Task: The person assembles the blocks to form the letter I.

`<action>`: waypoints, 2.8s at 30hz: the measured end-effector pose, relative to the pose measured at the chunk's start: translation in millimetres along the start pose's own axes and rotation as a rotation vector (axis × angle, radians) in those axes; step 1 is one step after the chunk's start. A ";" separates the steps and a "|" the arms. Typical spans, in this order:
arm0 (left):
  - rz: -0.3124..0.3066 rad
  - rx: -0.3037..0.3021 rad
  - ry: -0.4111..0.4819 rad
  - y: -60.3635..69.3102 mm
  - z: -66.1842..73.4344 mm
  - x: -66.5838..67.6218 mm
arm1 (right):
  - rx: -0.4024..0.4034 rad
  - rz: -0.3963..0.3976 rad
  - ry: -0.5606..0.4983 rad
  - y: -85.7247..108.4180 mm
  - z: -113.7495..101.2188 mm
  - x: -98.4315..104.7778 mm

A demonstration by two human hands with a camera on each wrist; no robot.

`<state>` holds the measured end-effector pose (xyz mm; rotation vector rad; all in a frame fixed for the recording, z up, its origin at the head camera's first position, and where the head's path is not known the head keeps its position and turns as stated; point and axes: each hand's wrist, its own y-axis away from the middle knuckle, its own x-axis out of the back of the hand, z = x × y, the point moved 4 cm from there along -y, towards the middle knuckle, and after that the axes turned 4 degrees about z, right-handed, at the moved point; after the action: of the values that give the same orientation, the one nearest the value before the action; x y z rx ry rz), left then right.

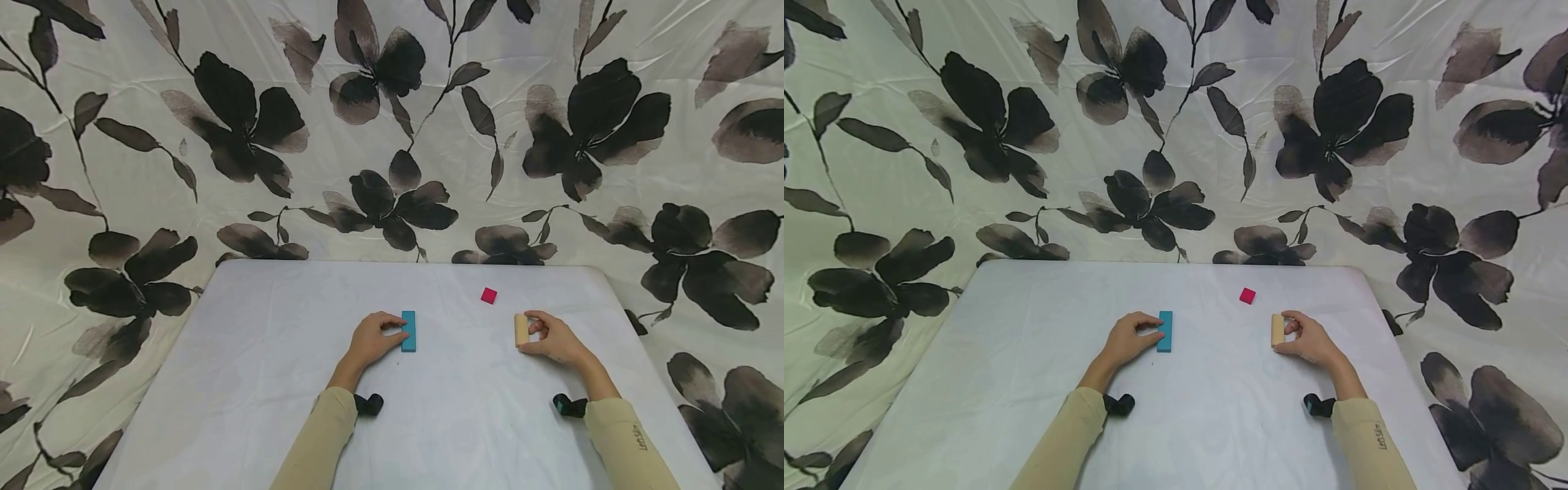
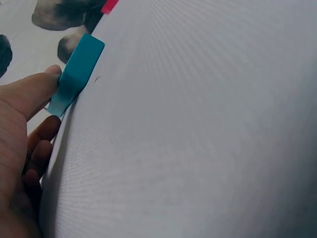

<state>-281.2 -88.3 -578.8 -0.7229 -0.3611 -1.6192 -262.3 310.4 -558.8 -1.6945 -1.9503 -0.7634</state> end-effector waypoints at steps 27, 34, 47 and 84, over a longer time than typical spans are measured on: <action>0.000 0.016 0.003 1.3 -1.7 -1.1 | 0.027 0.042 -0.047 9.5 -5.7 -5.8; 0.000 0.015 -0.005 2.2 -2.1 -1.0 | 0.052 0.045 -0.056 12.3 -10.0 -10.4; -0.003 0.020 -0.010 1.9 -1.0 0.0 | 0.115 0.022 -0.047 16.9 -26.9 -21.9; -0.011 0.021 -0.006 0.0 1.0 0.4 | 0.205 -0.057 -0.030 34.5 -86.8 -83.9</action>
<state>-281.0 -88.0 -577.9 -0.7114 -0.3862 -1.6222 -217.9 193.8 -544.6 -1.5431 -2.0292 -0.5399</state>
